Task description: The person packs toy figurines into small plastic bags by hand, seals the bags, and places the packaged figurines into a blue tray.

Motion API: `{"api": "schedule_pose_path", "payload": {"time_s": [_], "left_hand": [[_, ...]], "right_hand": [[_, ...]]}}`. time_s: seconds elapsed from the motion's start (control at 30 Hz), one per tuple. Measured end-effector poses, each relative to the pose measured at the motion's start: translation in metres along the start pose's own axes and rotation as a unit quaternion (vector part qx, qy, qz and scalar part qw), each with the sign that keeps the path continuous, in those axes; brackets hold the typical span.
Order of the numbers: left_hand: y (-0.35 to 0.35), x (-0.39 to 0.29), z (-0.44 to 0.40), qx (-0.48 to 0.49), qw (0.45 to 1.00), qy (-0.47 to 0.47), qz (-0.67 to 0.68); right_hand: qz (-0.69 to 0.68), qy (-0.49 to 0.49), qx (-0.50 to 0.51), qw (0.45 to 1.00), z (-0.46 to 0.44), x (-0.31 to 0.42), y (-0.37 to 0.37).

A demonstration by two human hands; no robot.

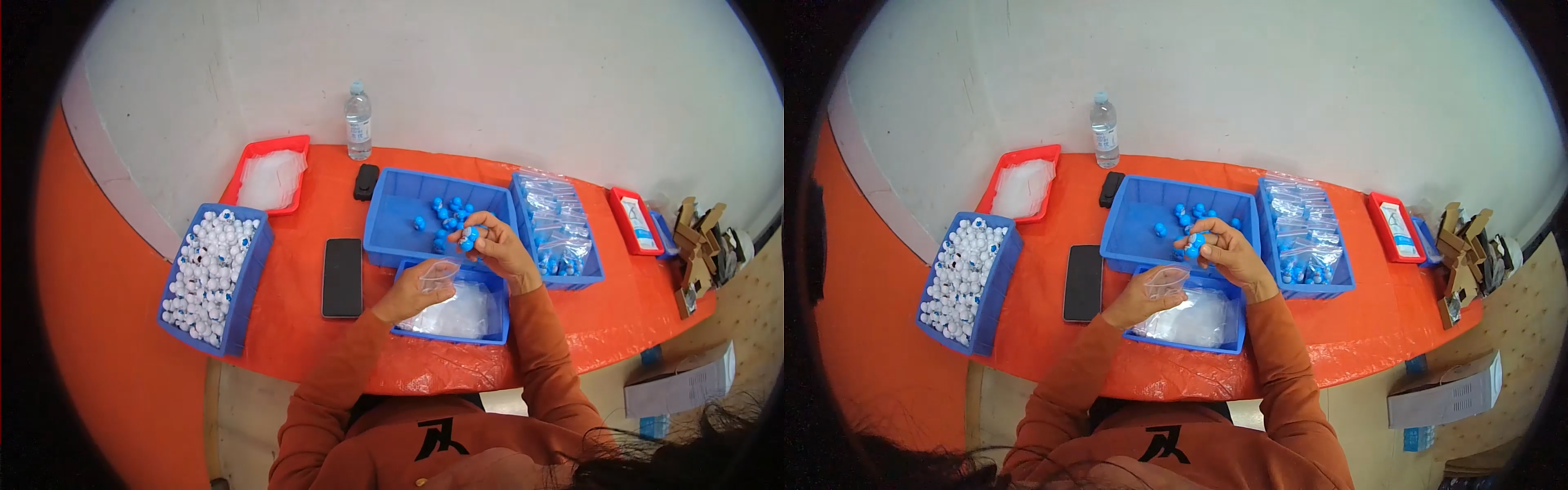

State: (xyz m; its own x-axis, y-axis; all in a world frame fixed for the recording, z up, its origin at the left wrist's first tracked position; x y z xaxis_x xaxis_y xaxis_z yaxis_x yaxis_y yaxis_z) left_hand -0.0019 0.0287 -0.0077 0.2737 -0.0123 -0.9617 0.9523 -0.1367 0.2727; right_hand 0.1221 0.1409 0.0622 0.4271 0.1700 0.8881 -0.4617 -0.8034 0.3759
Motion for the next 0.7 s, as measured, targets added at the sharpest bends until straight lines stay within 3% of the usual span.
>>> {"api": "schedule_pose_path", "payload": {"time_s": [0.1,0.27,0.43,0.6,0.7], "left_hand": [[0.002,-0.007,0.003,0.007,1.0,-0.014,-0.003],[-0.001,-0.001,0.002,-0.001,1.0,0.006,-0.014],[0.003,-0.007,0.004,-0.002,1.0,0.011,-0.024],[0.002,-0.006,0.005,-0.018,1.0,-0.002,-0.025],[0.003,-0.01,0.006,-0.022,0.999,-0.001,-0.034]], "right_hand": [[0.103,-0.057,0.029,0.993,0.001,-0.001,0.002],[0.197,0.008,0.018,0.98,0.006,0.013,0.016],[0.165,-0.06,0.01,0.984,0.01,0.011,0.02],[0.056,-0.006,-0.016,0.998,0.007,0.006,0.011],[0.102,-0.008,-0.004,0.995,0.007,0.007,0.01]]}}
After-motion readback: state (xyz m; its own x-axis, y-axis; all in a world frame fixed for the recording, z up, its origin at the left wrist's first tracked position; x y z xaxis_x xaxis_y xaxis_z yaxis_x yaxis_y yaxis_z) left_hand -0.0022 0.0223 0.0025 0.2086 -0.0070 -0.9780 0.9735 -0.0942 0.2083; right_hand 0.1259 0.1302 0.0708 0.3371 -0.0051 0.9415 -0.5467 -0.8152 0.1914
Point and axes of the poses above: each hand's wrist, its own z-axis away from the middle knuckle, its own y-axis out of the palm, x = y × z, the point moved 4 cm from there along -z, towards the middle knuckle, and after that the axes turned 7 degrees about -y, right-handed, at the moved point
